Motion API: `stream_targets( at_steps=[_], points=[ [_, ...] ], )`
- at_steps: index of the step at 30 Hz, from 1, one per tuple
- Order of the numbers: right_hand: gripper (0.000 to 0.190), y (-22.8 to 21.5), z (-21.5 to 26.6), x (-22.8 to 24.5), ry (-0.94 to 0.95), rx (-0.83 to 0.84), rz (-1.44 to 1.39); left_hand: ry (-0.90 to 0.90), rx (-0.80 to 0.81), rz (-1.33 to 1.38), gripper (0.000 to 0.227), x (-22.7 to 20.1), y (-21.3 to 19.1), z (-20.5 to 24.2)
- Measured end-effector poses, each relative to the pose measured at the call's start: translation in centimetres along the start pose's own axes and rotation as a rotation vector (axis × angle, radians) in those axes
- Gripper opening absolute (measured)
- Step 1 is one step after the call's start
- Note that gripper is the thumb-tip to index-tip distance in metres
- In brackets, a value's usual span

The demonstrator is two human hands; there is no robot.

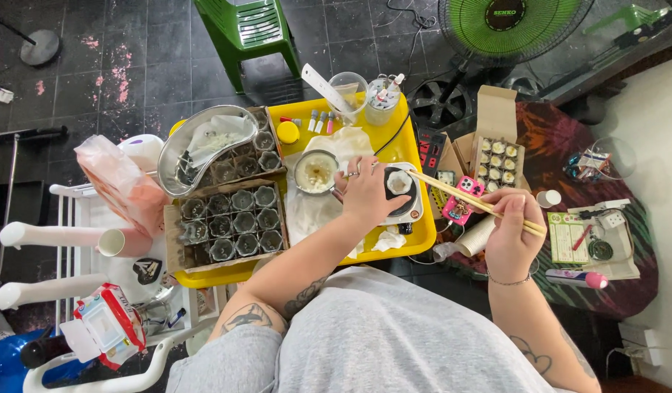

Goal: Adding decorative dried botanical elements to small candle containers filled with wax.

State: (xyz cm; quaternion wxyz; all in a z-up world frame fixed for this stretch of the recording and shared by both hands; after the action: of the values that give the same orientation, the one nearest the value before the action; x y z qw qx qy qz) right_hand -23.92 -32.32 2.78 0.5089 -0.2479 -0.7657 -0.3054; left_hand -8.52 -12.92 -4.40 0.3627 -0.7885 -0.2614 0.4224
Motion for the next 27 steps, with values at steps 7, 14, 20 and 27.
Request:
stream_targets(
  at_steps=[7, 14, 20, 27],
  points=[
    [0.034, -0.4, 0.4, -0.1, -0.044, -0.007, -0.023, -0.140, -0.166, -0.042, 0.038, 8.0, -4.5, 0.4],
    [0.035, -0.1, 0.7, -0.6, -0.022, -0.004, -0.028, -0.462, -0.207, -0.380, 0.046, 20.4, -8.6, 1.5],
    [0.035, 1.2, 0.5, -0.5, -0.037, 0.007, 0.017, -0.462, -0.094, -0.471, 0.052, 22.0, -7.4, -0.3],
    [0.039, 0.5, 0.8, -2.0, -0.056, -0.013, 0.048, -0.567, 0.163, -0.544, 0.055, 22.7, -6.0, -2.6]
  ],
)
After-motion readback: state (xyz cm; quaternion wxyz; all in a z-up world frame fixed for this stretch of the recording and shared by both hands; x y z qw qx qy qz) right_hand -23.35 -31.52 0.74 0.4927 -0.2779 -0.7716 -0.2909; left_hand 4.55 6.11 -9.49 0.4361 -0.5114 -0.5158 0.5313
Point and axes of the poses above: each hand's wrist, its own z-axis away from the middle knuckle, its own y-axis out of the palm, x = y × z, the point moved 5 cm from there along -z, towards the middle knuckle, and after that the axes turned 13 degrees about -x, right-handed, at the moved point
